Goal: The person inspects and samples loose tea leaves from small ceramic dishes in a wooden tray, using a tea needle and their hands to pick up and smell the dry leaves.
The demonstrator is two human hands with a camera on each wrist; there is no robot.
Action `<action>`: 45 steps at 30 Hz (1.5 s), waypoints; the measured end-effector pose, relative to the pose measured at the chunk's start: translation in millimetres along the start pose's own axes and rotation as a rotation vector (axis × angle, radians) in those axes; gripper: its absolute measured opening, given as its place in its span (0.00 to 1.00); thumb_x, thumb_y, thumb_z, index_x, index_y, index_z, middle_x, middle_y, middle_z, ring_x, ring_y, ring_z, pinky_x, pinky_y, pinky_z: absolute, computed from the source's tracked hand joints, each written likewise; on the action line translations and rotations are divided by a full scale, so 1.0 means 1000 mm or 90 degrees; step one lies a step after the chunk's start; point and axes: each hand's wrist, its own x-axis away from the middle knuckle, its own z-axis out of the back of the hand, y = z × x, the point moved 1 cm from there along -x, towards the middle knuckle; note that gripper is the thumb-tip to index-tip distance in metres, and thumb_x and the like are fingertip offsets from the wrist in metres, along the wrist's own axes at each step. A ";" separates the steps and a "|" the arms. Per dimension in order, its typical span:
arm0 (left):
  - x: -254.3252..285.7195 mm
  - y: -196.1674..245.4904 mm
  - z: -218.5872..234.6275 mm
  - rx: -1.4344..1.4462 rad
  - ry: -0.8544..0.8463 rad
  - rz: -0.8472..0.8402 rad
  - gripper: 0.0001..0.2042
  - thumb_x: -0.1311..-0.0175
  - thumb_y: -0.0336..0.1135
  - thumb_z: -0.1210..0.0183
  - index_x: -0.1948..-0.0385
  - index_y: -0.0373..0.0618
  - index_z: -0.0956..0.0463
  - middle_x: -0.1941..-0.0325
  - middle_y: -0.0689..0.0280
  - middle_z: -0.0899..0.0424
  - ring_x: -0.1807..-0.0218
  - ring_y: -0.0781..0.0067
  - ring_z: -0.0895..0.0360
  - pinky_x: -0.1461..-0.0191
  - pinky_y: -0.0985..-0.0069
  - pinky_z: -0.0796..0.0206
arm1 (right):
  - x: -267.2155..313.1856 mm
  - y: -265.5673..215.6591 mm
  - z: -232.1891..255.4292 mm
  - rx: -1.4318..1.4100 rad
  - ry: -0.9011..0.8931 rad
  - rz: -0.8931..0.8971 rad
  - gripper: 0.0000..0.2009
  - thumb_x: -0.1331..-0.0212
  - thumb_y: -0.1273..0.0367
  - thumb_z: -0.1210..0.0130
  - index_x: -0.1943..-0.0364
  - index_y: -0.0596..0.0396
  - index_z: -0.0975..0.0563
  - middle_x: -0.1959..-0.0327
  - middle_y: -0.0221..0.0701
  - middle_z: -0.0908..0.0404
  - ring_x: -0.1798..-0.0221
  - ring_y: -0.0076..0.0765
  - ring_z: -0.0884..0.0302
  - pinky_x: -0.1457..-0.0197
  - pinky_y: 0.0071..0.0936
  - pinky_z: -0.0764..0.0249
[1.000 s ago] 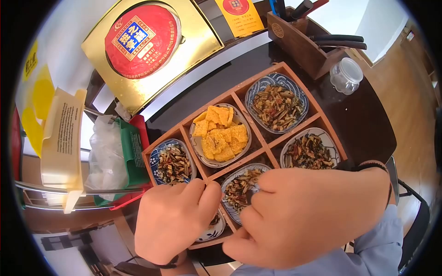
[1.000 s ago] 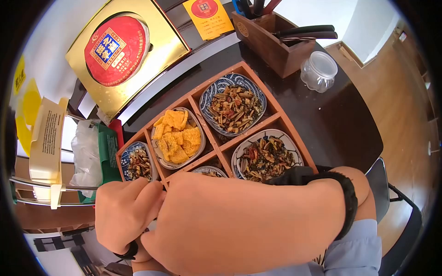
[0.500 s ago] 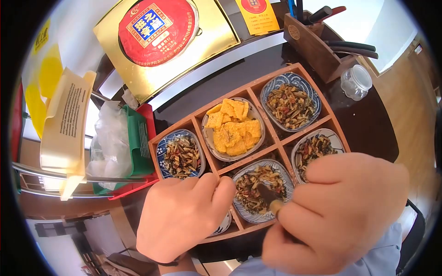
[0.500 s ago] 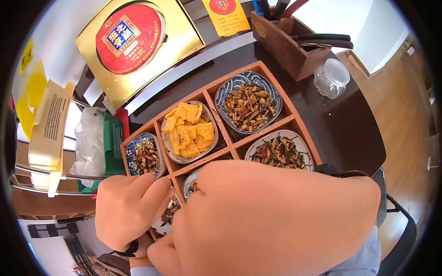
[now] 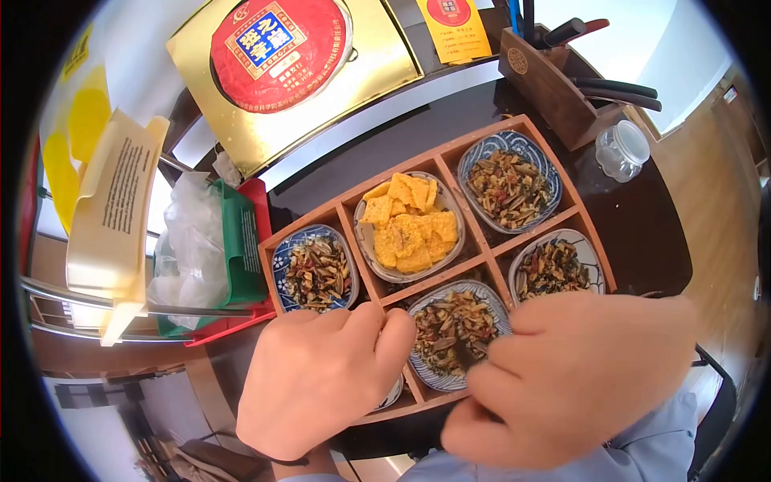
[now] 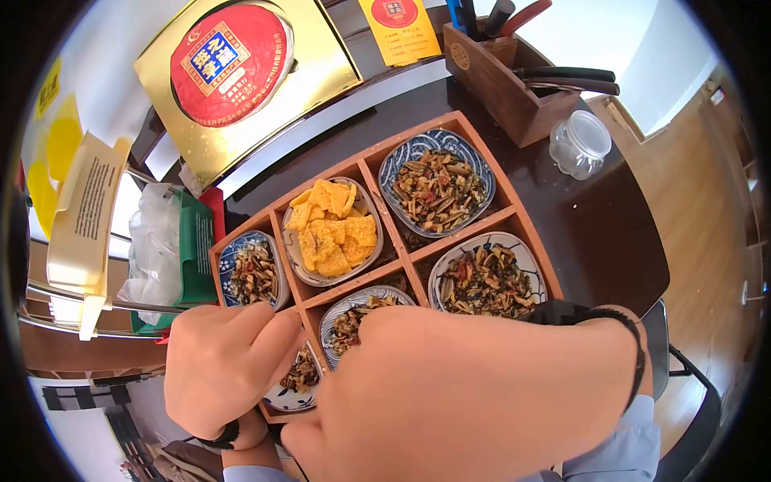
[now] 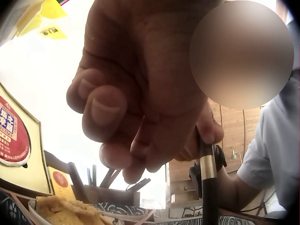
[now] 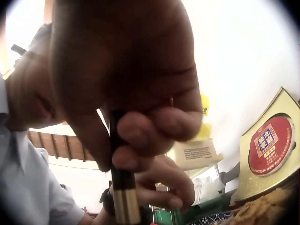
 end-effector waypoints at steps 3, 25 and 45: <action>-0.001 0.001 0.001 -0.005 -0.005 -0.003 0.08 0.62 0.32 0.44 0.77 0.47 0.32 0.81 0.72 0.35 0.81 0.77 0.29 0.81 0.79 0.39 | 0.001 0.004 0.000 0.000 -0.023 0.000 0.07 0.65 0.70 0.44 0.82 0.49 0.32 0.89 0.20 0.43 0.86 0.19 0.40 0.84 0.17 0.48; 0.000 0.001 0.003 -0.013 -0.015 0.007 0.08 0.61 0.33 0.44 0.78 0.47 0.32 0.81 0.71 0.35 0.81 0.77 0.28 0.81 0.78 0.38 | 0.001 0.008 0.002 0.056 -0.025 0.013 0.07 0.64 0.68 0.43 0.80 0.49 0.31 0.88 0.20 0.41 0.86 0.20 0.38 0.84 0.17 0.46; -0.001 0.001 0.003 0.006 -0.008 0.014 0.07 0.59 0.32 0.44 0.77 0.47 0.32 0.81 0.71 0.35 0.80 0.76 0.28 0.80 0.77 0.37 | 0.006 0.010 -0.002 0.042 -0.027 -0.007 0.07 0.63 0.67 0.43 0.78 0.47 0.30 0.88 0.20 0.40 0.85 0.19 0.36 0.83 0.16 0.45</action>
